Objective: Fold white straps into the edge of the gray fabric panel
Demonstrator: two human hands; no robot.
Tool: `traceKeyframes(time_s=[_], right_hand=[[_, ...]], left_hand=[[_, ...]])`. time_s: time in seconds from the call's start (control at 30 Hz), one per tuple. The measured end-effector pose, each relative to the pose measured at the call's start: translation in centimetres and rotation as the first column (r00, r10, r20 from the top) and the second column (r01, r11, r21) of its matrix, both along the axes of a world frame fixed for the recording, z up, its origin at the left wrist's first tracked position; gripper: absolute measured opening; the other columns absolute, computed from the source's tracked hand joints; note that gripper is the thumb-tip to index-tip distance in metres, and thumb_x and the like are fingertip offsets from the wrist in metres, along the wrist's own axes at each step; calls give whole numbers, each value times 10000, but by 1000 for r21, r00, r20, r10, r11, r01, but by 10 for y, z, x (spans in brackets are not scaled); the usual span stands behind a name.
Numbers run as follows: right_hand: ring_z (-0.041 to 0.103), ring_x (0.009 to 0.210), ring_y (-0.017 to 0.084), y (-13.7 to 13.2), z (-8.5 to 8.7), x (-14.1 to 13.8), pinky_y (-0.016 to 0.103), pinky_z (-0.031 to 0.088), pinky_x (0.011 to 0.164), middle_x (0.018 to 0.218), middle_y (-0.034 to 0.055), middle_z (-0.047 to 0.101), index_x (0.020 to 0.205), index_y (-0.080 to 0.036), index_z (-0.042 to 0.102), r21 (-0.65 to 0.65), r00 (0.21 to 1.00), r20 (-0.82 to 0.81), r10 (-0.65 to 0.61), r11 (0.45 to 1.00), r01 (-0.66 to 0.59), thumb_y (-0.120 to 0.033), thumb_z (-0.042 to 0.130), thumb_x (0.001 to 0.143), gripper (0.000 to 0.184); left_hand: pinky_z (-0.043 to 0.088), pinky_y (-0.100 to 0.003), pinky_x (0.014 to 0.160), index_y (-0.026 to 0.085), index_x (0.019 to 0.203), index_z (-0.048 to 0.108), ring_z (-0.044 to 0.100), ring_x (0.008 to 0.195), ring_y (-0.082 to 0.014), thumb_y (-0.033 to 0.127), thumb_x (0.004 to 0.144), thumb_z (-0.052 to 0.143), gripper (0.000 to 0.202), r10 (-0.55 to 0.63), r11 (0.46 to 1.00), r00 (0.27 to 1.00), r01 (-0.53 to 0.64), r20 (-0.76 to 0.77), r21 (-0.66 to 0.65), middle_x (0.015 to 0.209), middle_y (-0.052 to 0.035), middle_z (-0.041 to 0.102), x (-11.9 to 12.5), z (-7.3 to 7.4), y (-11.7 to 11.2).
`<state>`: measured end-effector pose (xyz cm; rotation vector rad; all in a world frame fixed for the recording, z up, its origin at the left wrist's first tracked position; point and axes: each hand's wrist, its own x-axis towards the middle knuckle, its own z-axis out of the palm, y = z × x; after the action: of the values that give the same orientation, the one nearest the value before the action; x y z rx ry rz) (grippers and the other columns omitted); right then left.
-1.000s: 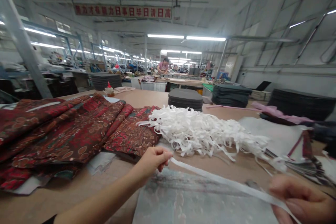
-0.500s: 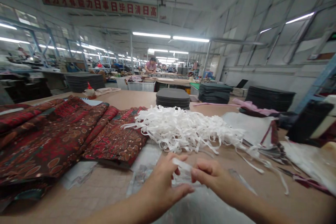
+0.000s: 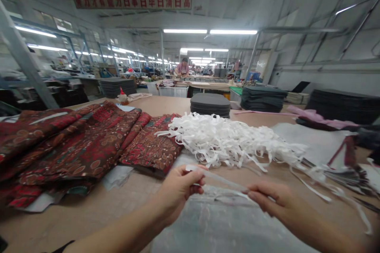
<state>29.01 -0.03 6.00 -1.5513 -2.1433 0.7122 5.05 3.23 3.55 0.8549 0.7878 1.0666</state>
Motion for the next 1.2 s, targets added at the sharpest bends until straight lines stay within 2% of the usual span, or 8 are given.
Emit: traceKeyframes(time_s=[0.17, 0.37, 0.47, 0.57, 0.67, 0.77, 0.93, 1.2], right_hand=[[610, 664, 184, 3, 1, 26, 248, 467, 602, 719, 34, 669, 764, -232, 663, 37, 997, 46, -56, 998, 55, -444, 459, 789, 295], [593, 603, 191, 3, -41, 30, 279, 460, 569, 636, 38, 630, 638, -221, 590, 78, 982, 189, -17, 997, 3, -388, 420, 815, 296], [607, 600, 204, 2, -59, 29, 289, 470, 557, 639, 42, 643, 627, -234, 593, 57, 979, 204, -2, 998, -10, -374, 427, 816, 288], [641, 668, 229, 2, -71, 31, 312, 502, 604, 727, 47, 686, 736, -254, 640, 39, 987, 159, -24, 999, 18, -368, 457, 793, 223], [641, 631, 226, 2, -82, 35, 311, 513, 580, 722, 37, 689, 783, -259, 624, 64, 988, 134, -77, 996, 69, -359, 497, 767, 162], [628, 604, 211, 0, -91, 38, 299, 508, 562, 673, 23, 667, 696, -262, 597, 73, 986, 160, -39, 997, 28, -373, 494, 790, 178], [636, 686, 217, 0, -100, 40, 319, 514, 632, 753, 27, 679, 753, -276, 635, 154, 980, 198, -20, 988, -11, -373, 481, 814, 193], [625, 634, 211, -1, -97, 33, 316, 496, 588, 694, 25, 663, 716, -271, 625, 237, 975, 219, -46, 971, -8, -335, 476, 805, 185]], left_hand=[[422, -173, 531, 117, 821, 624, 534, 555, -74, 267, 582, 799, 332, 108, 994, 994, -109, -34, -12, 627, 6, 603, -28, -10, 3], [394, -195, 492, 148, 702, 561, 539, 529, -102, 308, 604, 738, 257, 31, 999, 948, -36, -317, -8, 626, -17, 640, -49, -29, -2], [385, -215, 515, 135, 690, 636, 522, 530, -112, 294, 626, 674, 176, -21, 995, 829, 73, -558, 71, 588, 4, 607, -60, -38, -2], [409, -248, 632, 154, 714, 689, 565, 667, -151, 253, 676, 601, 137, 31, 957, 677, 193, -735, 218, 691, -18, 637, -69, -47, -2], [412, -264, 705, 173, 756, 687, 580, 757, -175, 216, 716, 542, 156, 99, 911, 554, 283, -827, 299, 752, -27, 647, -71, -54, -5], [398, -240, 640, 174, 751, 638, 559, 693, -157, 173, 712, 520, 124, 137, 904, 446, 309, -885, 295, 712, -2, 611, -70, -60, -8], [367, -229, 587, 176, 724, 586, 523, 648, -147, 180, 720, 514, 72, 146, 910, 344, 321, -928, 262, 674, 16, 560, -70, -62, -10], [379, -248, 613, 178, 711, 556, 527, 678, -156, 148, 724, 475, 87, 183, 884, 211, 392, -960, 255, 700, 5, 563, -64, -56, -9]])
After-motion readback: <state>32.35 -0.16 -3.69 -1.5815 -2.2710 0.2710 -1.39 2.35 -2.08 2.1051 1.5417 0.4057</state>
